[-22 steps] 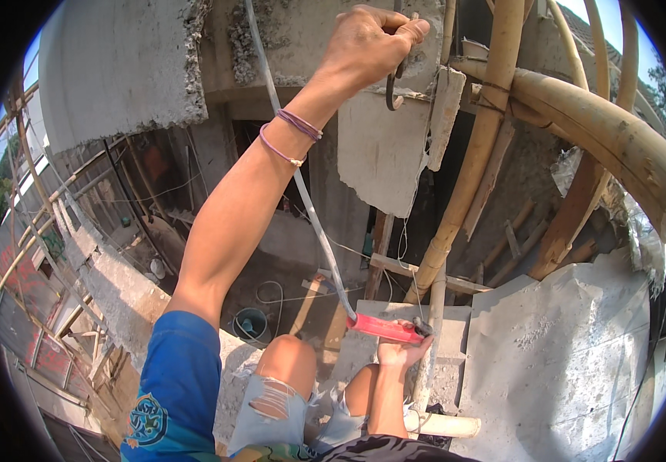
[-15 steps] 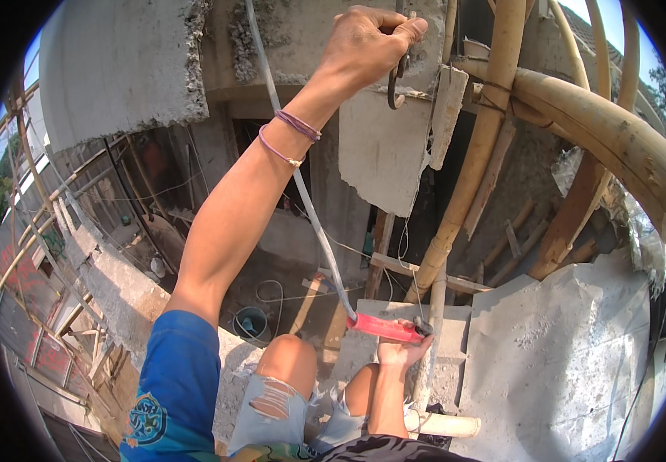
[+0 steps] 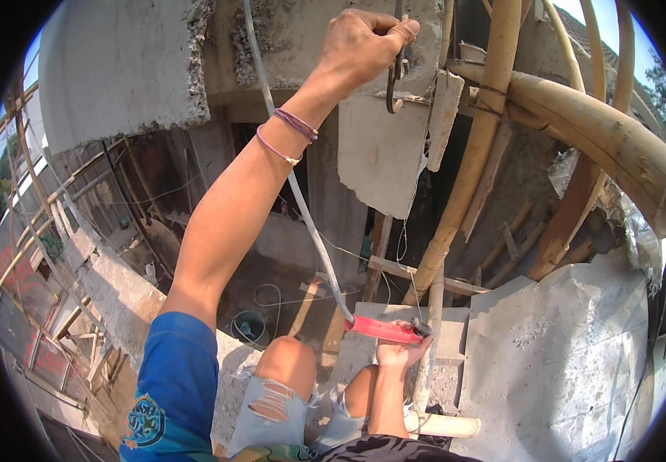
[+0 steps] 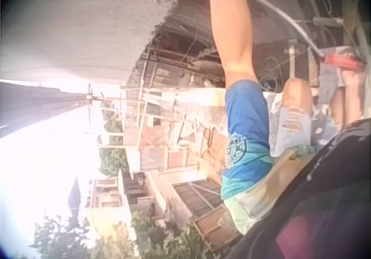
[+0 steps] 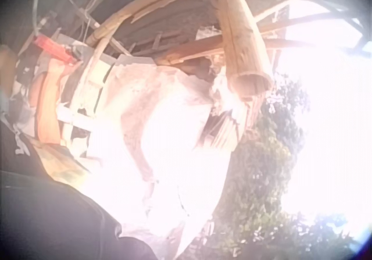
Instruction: The person welds metal rods attached to a concrete structure using a handheld welding torch, producing bright sparks. They reposition the rods and torch several times to weld different joints on the structure.
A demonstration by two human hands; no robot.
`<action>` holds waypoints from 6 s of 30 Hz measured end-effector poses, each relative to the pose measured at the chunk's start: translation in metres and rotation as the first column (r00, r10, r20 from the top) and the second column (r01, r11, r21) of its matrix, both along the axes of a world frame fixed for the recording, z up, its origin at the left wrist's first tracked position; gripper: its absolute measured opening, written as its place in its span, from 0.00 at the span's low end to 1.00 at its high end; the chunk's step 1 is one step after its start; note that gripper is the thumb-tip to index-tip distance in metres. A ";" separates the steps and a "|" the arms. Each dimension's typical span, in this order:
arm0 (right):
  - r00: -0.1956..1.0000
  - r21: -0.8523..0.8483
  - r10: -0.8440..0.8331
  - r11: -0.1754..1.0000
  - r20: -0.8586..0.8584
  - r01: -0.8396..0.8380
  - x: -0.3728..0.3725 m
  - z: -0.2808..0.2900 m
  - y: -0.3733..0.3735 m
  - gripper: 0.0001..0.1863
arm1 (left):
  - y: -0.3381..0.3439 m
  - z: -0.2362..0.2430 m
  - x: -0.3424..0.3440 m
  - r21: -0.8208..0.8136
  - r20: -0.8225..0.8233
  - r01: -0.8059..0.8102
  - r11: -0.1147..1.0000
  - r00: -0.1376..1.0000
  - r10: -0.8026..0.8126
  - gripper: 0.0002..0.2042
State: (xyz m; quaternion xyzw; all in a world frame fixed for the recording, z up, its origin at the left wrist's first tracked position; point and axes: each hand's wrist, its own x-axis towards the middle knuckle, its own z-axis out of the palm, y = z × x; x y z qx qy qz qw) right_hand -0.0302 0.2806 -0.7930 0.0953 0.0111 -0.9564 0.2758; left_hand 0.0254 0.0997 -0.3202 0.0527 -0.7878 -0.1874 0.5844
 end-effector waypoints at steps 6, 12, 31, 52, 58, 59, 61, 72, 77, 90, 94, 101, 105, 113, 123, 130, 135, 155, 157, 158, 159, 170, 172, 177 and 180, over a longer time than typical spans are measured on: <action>1.000 0.001 0.005 1.000 0.002 -0.005 -0.002 -0.005 0.001 0.26 | 0.000 0.000 -0.004 -0.034 0.002 -0.002 0.999 1.000 0.002 0.20; 1.000 -0.006 0.020 1.000 0.008 -0.020 -0.004 -0.008 -0.002 0.26 | 0.016 0.006 0.008 -0.039 0.071 0.050 0.998 0.996 -0.047 0.19; 0.997 0.015 0.013 1.000 0.071 -0.014 0.001 0.008 0.004 0.27 | 0.012 0.007 0.003 -0.035 0.075 0.052 0.998 0.996 -0.049 0.18; 0.998 0.011 0.005 1.000 0.070 -0.006 0.001 0.007 0.009 0.29 | -0.002 -0.004 0.002 0.132 0.032 0.139 0.981 0.989 -0.144 0.26; 0.998 -0.056 0.036 0.998 0.043 -0.033 -0.004 -0.001 0.012 0.29 | -0.007 -0.001 0.004 0.135 0.025 0.204 0.970 0.977 -0.209 0.27; 0.998 -0.037 0.024 0.999 0.050 -0.022 -0.003 0.000 0.012 0.29 | -0.007 -0.002 0.003 0.144 0.032 0.187 0.972 0.981 -0.193 0.27; 0.999 -0.014 0.028 1.000 0.047 -0.027 -0.001 0.004 0.013 0.29 | -0.008 -0.002 0.003 0.159 0.026 0.200 0.967 0.978 -0.207 0.27; 0.997 -0.094 0.069 0.993 0.036 -0.066 0.003 0.010 0.015 0.29 | -0.012 0.006 0.010 0.040 0.036 0.215 0.976 0.976 -0.216 0.21; 0.995 0.029 0.050 0.998 0.084 -0.053 0.003 0.007 0.017 0.25 | -0.012 0.010 0.014 0.124 0.004 0.169 0.978 0.985 -0.171 0.35; 0.998 0.043 0.009 0.999 0.069 -0.012 0.004 0.008 0.016 0.21 | -0.034 0.011 0.003 0.086 -0.018 0.502 0.860 0.864 -0.503 0.48; 0.998 -0.016 0.020 1.000 0.052 -0.019 0.007 0.006 0.016 0.23 | -0.037 0.012 0.003 0.059 -0.019 0.454 0.889 0.891 -0.453 0.47; 0.999 -0.061 0.054 0.997 -0.002 -0.054 0.007 0.003 0.016 0.22 | -0.033 0.015 0.010 -0.014 -0.026 0.413 0.911 0.910 -0.413 0.41; 0.999 -0.026 0.035 0.999 -0.018 -0.036 0.005 0.001 0.017 0.20 | -0.032 0.014 0.012 -0.056 -0.034 0.373 0.926 0.926 -0.375 0.38; 0.997 -0.073 0.068 0.995 0.024 -0.066 0.005 0.006 0.018 0.21 | -0.022 0.009 0.018 -0.210 -0.114 0.167 0.963 0.974 -0.194 0.32; 0.998 -0.052 0.025 0.998 0.061 -0.022 0.007 0.009 0.009 0.30 | 0.020 0.012 0.005 -0.328 -0.185 0.081 0.941 0.971 -0.148 0.14; 0.998 0.005 -0.026 1.000 0.049 0.026 0.007 0.014 0.014 0.33 | 0.041 0.015 0.051 -0.142 -0.293 0.105 0.984 0.945 -0.143 0.15; 0.995 -0.031 0.048 0.998 0.089 -0.046 0.004 0.014 0.013 0.30 | 0.033 -0.046 0.142 -0.008 -0.411 0.124 0.992 0.904 -0.116 0.08; 0.970 -0.282 0.233 0.937 0.065 -0.206 -0.022 0.004 0.037 0.17 | -0.022 -0.629 0.450 0.409 0.896 -0.765 0.499 0.231 -0.380 0.07; 0.965 -0.264 0.245 0.940 0.090 -0.214 -0.023 0.004 0.040 0.17 | -0.014 -0.650 0.449 0.514 0.836 -0.743 0.429 0.321 -0.446 0.07; 0.963 -0.254 0.250 0.942 0.103 -0.217 -0.024 0.006 0.041 0.17 | -0.012 -0.657 0.448 0.561 0.803 -0.730 0.390 0.366 -0.471 0.07; 0.962 -0.244 0.249 0.945 0.108 -0.217 -0.025 0.006 0.042 0.17 | -0.009 -0.664 0.446 0.537 0.837 -0.720 0.441 0.389 -0.384 0.07; 0.951 -0.156 0.282 0.952 0.123 -0.262 -0.026 0.006 0.029 0.18 | 0.145 -0.709 0.495 0.086 0.993 -0.967 -0.242 0.102 -0.058 0.36; 0.963 -0.173 0.231 0.963 0.140 -0.206 -0.016 0.004 0.023 0.18 | 0.160 -0.733 0.508 0.224 0.962 -0.927 -0.299 0.260 -0.086 0.27; 0.991 -0.153 0.100 0.984 0.086 -0.086 0.005 0.010 0.009 0.22 | 0.149 -0.773 0.524 0.492 0.845 -0.702 -0.515 0.527 0.089 0.17; 0.995 -0.006 0.009 1.000 0.100 -0.009 0.004 0.015 0.006 0.26 | 0.115 -0.774 0.529 0.337 0.927 -0.919 -0.204 0.362 -0.099 0.18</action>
